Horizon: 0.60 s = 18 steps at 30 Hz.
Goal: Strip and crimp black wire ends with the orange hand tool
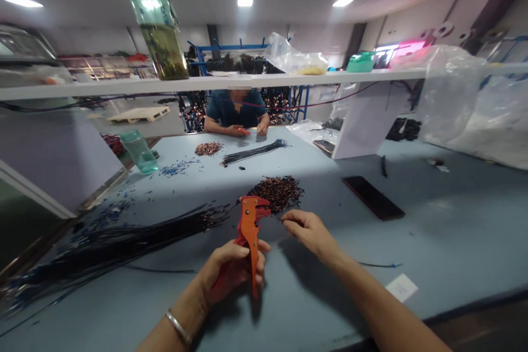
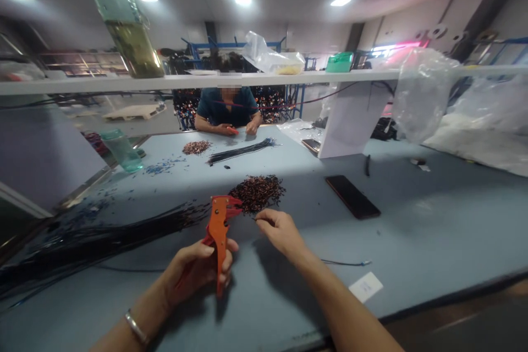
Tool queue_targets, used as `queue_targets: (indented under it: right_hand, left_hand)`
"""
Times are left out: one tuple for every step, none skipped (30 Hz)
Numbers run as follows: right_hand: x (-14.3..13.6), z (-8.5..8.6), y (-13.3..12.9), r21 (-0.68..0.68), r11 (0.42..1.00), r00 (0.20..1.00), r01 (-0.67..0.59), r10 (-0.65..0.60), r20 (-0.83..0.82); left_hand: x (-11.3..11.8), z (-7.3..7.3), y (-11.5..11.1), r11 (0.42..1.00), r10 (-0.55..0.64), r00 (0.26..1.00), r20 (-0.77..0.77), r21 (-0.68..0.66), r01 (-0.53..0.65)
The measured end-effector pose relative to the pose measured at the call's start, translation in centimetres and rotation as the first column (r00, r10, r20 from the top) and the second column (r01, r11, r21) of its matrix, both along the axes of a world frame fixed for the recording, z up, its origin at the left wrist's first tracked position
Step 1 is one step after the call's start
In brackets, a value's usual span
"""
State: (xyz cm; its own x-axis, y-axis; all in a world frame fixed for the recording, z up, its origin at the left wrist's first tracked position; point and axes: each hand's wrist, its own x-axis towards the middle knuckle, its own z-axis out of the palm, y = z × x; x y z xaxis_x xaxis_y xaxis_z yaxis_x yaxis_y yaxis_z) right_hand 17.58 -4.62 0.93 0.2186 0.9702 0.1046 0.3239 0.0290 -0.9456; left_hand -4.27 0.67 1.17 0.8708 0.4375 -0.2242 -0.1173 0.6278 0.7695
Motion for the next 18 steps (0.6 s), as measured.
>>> queue_targets:
  right_hand:
    - [0.1, 0.0, 0.0, -0.004, 1.000, 1.000, -0.002, 0.003, 0.017]
    - [0.2, 0.0, 0.0, -0.007, 1.000, 0.999, -0.005, 0.006, 0.032]
    - [0.3, -0.1, 0.1, -0.009, 1.000, 0.999, -0.009, 0.009, 0.046]
    - [0.4, -0.1, 0.1, -0.010, 1.000, 0.998, -0.013, 0.013, 0.057]
    - [0.5, -0.1, 0.0, -0.009, 1.000, 0.998, -0.016, 0.017, 0.067]
    - [0.5, -0.1, 0.0, -0.005, 1.000, 0.997, -0.020, 0.020, 0.076]
    - [0.5, -0.1, 0.0, 0.001, 1.000, 0.996, -0.024, 0.024, 0.086]
    - [0.4, -0.1, -0.1, 0.008, 1.000, 0.995, -0.028, 0.027, 0.095]
    - [0.4, -0.1, -0.1, 0.016, 0.999, 0.994, -0.032, 0.030, 0.105]
    - [0.3, -0.1, -0.2, 0.024, 0.999, 0.993, -0.037, 0.034, 0.115]
    - [0.3, 0.0, -0.2, 0.030, 0.999, 0.992, -0.043, 0.039, 0.124]
    - [0.2, 0.0, -0.3, 0.034, 0.998, 0.991, -0.047, 0.043, 0.130]
    - [0.2, 0.1, -0.3, 0.037, 0.998, 0.990, -0.050, 0.044, 0.135]
    - [0.1, 0.1, -0.3, 0.040, 0.998, 0.989, -0.050, 0.044, 0.138]
    - [0.1, 0.2, -0.3, 0.043, 0.998, 0.989, -0.046, 0.040, 0.140]
    - [0.2, 0.3, -0.3, 0.046, 0.998, 0.990, -0.040, 0.033, 0.138]
    - [0.2, 0.3, -0.3, 0.050, 0.998, 0.991, -0.032, 0.025, 0.132]
    - [0.2, 0.3, -0.3, 0.054, 0.998, 0.992, -0.024, 0.017, 0.124]
  left_hand:
    - [-0.1, 0.0, 0.1, 0.998, -0.022, 0.999, 0.026, -0.066, 0.023]
    - [-0.2, -0.1, 0.2, 0.992, -0.034, 0.998, 0.043, -0.118, 0.039]
    - [-0.3, -0.1, 0.4, 0.987, -0.036, 0.998, 0.049, -0.158, 0.043]
    - [-0.4, 0.0, 0.5, 0.982, -0.032, 0.998, 0.048, -0.186, 0.040]
    - [-0.5, 0.0, 0.7, 0.978, -0.026, 0.999, 0.046, -0.204, 0.035]
    - [-0.7, 0.1, 0.9, 0.976, -0.022, 0.998, 0.051, -0.214, 0.032]
    - [-0.8, 0.2, 1.1, 0.976, -0.021, 0.998, 0.065, -0.216, 0.035]
    - [-1.0, 0.3, 1.2, 0.977, -0.024, 0.996, 0.084, -0.211, 0.041]
    - [-1.1, 0.4, 1.3, 0.978, -0.025, 0.994, 0.102, -0.202, 0.045]
    - [-1.3, 0.4, 1.4, 0.981, -0.026, 0.992, 0.120, -0.189, 0.048]
    - [-1.4, 0.4, 1.4, 0.983, -0.024, 0.990, 0.139, -0.179, 0.049]
    - [-1.5, 0.5, 1.5, 0.984, -0.026, 0.987, 0.157, -0.172, 0.053]
    - [-1.6, 0.5, 1.5, 0.985, -0.032, 0.984, 0.175, -0.164, 0.061]
    - [-1.5, 0.4, 1.4, 0.986, -0.042, 0.981, 0.190, -0.152, 0.072]
    - [-1.5, 0.4, 1.3, 0.987, -0.055, 0.979, 0.198, -0.134, 0.083]
    - [-1.4, 0.4, 1.2, 0.990, -0.062, 0.979, 0.192, -0.111, 0.085]
    - [-1.2, 0.4, 1.1, 0.994, -0.057, 0.983, 0.173, -0.083, 0.072]
    - [-1.0, 0.3, 0.9, 0.997, -0.041, 0.988, 0.150, -0.053, 0.049]
